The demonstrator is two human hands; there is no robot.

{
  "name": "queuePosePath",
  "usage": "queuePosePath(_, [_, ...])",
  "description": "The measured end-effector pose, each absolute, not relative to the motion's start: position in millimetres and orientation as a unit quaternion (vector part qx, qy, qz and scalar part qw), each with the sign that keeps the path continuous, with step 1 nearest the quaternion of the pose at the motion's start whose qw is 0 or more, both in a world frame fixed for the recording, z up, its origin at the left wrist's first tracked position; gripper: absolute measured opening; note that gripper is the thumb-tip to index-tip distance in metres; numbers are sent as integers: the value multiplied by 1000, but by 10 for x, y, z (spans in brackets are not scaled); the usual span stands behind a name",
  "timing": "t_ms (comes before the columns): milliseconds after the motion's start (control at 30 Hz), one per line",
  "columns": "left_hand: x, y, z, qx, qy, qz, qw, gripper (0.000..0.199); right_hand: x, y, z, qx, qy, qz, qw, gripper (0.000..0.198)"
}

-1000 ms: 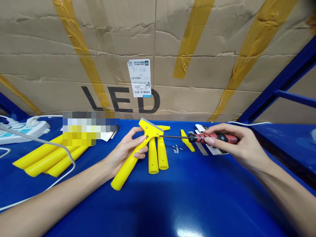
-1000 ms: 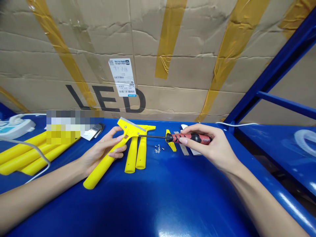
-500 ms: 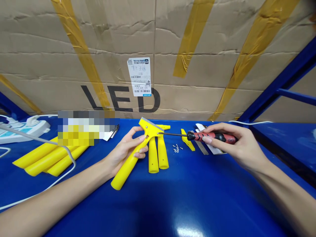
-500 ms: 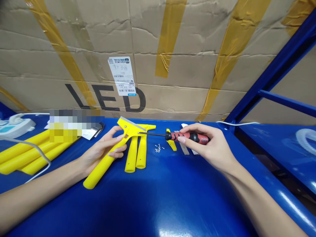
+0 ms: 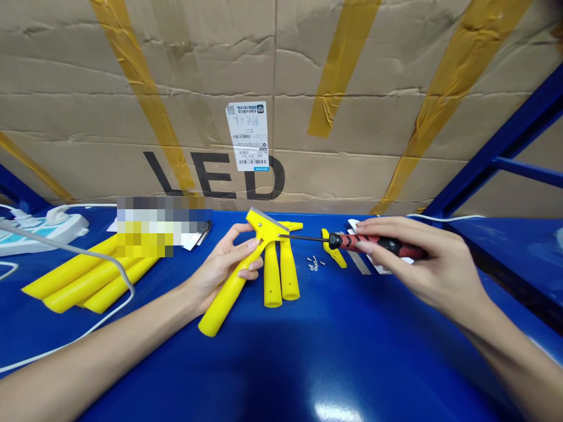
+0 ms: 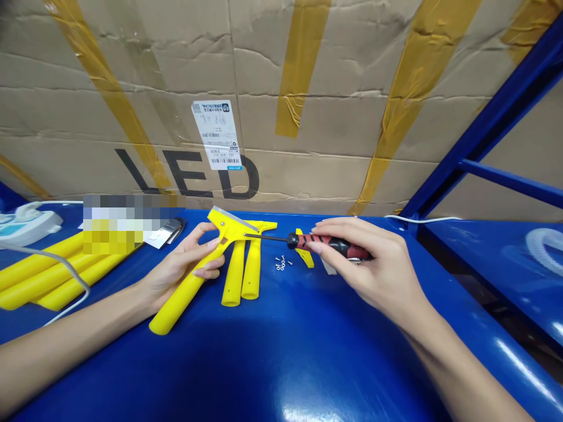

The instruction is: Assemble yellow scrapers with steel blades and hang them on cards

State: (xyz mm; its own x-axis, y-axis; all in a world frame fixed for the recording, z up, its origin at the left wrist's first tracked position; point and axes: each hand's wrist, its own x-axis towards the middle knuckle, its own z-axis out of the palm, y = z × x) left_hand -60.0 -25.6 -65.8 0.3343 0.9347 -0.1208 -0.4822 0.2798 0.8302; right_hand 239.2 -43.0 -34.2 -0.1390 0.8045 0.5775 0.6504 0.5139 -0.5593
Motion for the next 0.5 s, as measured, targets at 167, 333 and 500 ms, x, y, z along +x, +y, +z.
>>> queuePosePath(167, [-600, -249, -695, 373, 319, 504, 711, 25, 2434, -446, -330, -514, -685, 268, 440, 42])
queuePosePath(333, [-558, -297, -679, 382, 335, 514, 691, 32, 2498, -356, -344, -480, -654, 381, 443, 37])
queuePosePath(500, [-484, -412, -648, 401, 337, 515, 678, 36, 2455, -292, -428, -557, -613, 324, 457, 35])
